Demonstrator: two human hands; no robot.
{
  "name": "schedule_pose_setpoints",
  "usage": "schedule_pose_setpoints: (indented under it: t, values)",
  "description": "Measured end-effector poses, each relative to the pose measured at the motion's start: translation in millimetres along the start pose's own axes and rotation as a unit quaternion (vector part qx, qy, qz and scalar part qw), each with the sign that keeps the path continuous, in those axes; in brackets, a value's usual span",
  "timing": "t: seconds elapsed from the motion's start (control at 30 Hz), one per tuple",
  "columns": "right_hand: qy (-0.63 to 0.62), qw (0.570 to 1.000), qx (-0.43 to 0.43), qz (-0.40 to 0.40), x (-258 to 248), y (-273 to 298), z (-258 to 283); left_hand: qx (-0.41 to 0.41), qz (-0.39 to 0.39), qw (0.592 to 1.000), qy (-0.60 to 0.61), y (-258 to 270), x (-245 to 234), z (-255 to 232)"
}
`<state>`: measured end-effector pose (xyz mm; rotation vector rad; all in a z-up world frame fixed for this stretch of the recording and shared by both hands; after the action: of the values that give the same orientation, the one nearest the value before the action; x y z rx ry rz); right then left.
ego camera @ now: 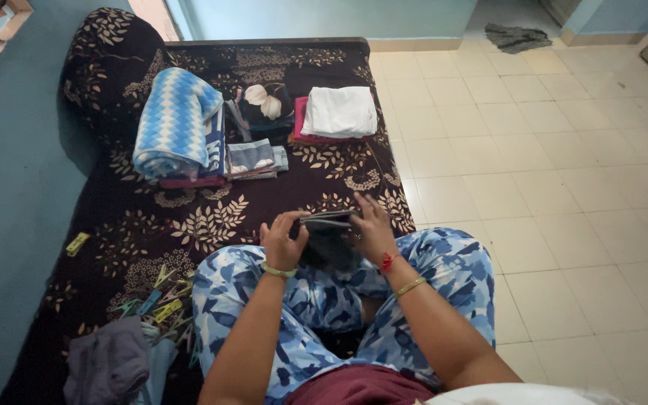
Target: The person sits on a bed and folds several items of clothing including socks and a patterned pouch, arranging them into stacks on the bedspread.
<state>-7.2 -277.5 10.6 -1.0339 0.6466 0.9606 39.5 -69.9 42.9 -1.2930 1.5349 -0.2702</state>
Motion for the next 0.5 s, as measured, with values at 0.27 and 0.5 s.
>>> schedule_pose_setpoints:
  t: [0.27,0.5]
  values:
    - [0.136,0.974,-0.037,-0.178,-102,-22,48,0.007,-0.132,0.988,0.078,-22,-36,-22]
    - [0.068,0.978,-0.124,-0.152,-114,-25,60,0.029,-0.134,0.982,0.127,-26,-49,-23]
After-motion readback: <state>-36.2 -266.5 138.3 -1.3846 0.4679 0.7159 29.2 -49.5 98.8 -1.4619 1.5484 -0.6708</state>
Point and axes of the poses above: each hand's wrist, its own y-axis away from the middle knuckle, its own x-axis out of the palm, z = x × y, the point moved 8 cm from there along -y, towards the middle knuckle, and after that the axes turned 12 degrees about x, right-handed, at the moved point
